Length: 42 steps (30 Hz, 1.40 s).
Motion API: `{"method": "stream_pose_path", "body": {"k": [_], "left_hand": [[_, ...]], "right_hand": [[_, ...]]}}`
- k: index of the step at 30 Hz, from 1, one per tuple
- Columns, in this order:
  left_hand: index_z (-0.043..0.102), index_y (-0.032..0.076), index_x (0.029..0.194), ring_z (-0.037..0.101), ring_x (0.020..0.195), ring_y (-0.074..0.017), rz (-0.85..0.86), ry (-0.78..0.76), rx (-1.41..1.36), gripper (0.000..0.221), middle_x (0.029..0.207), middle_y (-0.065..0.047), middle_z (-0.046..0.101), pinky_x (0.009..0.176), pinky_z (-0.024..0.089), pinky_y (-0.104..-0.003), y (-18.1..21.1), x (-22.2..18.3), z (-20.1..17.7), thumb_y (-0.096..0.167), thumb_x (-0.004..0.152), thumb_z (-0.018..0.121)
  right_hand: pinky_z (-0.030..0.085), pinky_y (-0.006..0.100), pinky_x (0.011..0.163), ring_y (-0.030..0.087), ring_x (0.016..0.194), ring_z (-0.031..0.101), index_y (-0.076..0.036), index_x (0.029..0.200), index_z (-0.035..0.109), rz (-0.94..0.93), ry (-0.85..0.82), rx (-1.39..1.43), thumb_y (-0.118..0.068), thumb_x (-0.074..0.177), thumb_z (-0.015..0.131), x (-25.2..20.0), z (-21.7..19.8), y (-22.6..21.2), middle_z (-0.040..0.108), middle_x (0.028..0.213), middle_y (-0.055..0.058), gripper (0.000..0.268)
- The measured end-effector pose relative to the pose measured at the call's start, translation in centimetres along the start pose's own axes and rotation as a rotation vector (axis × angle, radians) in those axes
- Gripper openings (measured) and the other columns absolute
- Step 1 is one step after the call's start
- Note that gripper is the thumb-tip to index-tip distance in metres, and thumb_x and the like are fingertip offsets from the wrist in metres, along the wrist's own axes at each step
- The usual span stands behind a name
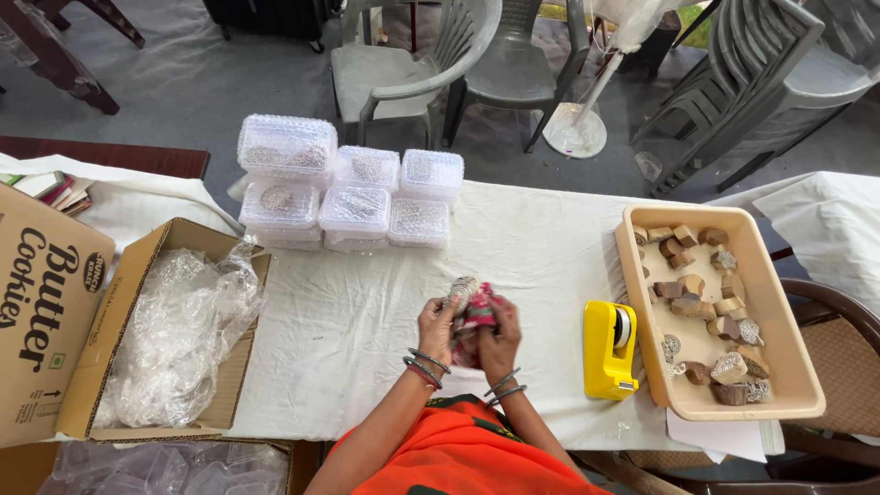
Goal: The person wipes a small decorative item with a cloth, places it into a clear plastic container, and then wraps the container in bubble wrap. They repeat this process for multiple items, stacking the wrapped packages on the table.
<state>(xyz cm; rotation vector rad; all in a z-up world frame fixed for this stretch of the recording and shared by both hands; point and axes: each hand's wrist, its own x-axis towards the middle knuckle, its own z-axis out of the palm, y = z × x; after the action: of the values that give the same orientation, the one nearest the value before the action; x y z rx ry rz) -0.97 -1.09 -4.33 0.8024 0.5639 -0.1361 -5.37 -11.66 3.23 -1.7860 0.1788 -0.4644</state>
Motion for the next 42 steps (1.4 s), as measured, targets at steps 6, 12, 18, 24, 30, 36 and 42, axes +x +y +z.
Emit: {"method": "stream_pose_path", "body": {"k": [6, 12, 18, 24, 30, 36, 42], "left_hand": [[0.062, 0.006, 0.103, 0.051, 0.064, -0.0139, 0.079, -0.032, -0.097, 0.029, 0.084, -0.003, 0.061, 0.052, 0.045, -0.030, 0.0, 1.4, -1.3, 0.023, 0.091, 0.083], [0.064, 0.011, 0.125, 0.066, 0.089, -0.0069, 0.144, -0.139, 0.329, 0.043, 0.100, 0.004, 0.064, 0.071, 0.059, -0.025, 3.7, -2.4, -0.1, 0.023, 0.085, 0.079], [0.059, 0.006, 0.133, 0.066, 0.087, -0.0103, 0.126, -0.149, 0.112, 0.049, 0.102, -0.004, 0.066, 0.071, 0.055, -0.026, 2.3, -1.5, 0.2, 0.026, 0.092, 0.077], [0.066, 0.002, 0.109, 0.061, 0.078, -0.0072, 0.144, -0.146, 0.175, 0.053, 0.088, 0.001, 0.064, 0.071, 0.053, -0.025, 1.4, -0.4, -1.9, 0.052, 0.109, 0.048], [0.069, 0.000, 0.104, 0.050, 0.076, -0.0026, 0.277, -0.341, 0.381, 0.054, 0.085, 0.004, 0.057, 0.065, 0.047, -0.021, 0.4, -0.6, -2.0, 0.049, 0.116, 0.052], [0.058, -0.001, 0.115, 0.055, 0.060, -0.0142, 0.117, -0.094, 0.220, 0.053, 0.074, -0.005, 0.058, 0.044, 0.044, -0.026, 2.5, 0.9, -3.1, 0.051, 0.111, 0.056], [0.054, 0.026, 0.126, 0.069, 0.075, -0.0099, 0.059, -0.367, 0.299, 0.057, 0.089, 0.003, 0.068, 0.058, 0.061, -0.031, 6.9, -5.3, 0.2, 0.019, 0.076, 0.079]], "right_hand": [[0.057, 0.036, 0.085, 0.026, 0.103, 0.069, -0.003, 0.106, 0.074, -0.336, -0.517, -0.221, 0.007, 0.075, 0.066, -2.0, -1.5, 1.0, 0.065, 0.120, 0.016, 0.034], [0.057, 0.028, 0.070, 0.013, 0.080, 0.067, -0.003, 0.124, 0.064, 0.243, -0.176, 0.180, 0.003, 0.092, 0.056, 4.2, -3.3, 3.6, 0.071, 0.101, 0.006, 0.034], [0.055, 0.025, 0.070, 0.008, 0.080, 0.066, 0.000, 0.118, 0.067, 0.294, -0.314, 0.326, 0.001, 0.091, 0.066, 2.1, -0.7, 2.4, 0.073, 0.093, 0.003, 0.027], [0.053, 0.026, 0.071, 0.011, 0.081, 0.065, 0.001, 0.108, 0.071, 0.074, -0.283, 0.138, 0.004, 0.087, 0.068, -1.6, -0.7, 4.1, 0.070, 0.091, 0.006, 0.021], [0.052, 0.026, 0.072, 0.013, 0.083, 0.066, 0.001, 0.108, 0.071, -0.099, -0.227, -0.057, 0.006, 0.084, 0.067, 0.4, -0.6, -1.1, 0.066, 0.095, 0.005, 0.024], [0.058, 0.026, 0.066, 0.015, 0.081, 0.068, -0.004, 0.109, 0.076, 0.033, -0.625, -0.115, 0.011, 0.076, 0.062, -1.1, -2.6, -1.8, 0.066, 0.102, 0.004, 0.039], [0.059, 0.030, 0.082, 0.018, 0.099, 0.069, -0.004, 0.119, 0.072, -0.142, -0.196, -0.002, 0.011, 0.084, 0.062, 3.0, -3.6, -0.4, 0.067, 0.116, 0.010, 0.039]]}}
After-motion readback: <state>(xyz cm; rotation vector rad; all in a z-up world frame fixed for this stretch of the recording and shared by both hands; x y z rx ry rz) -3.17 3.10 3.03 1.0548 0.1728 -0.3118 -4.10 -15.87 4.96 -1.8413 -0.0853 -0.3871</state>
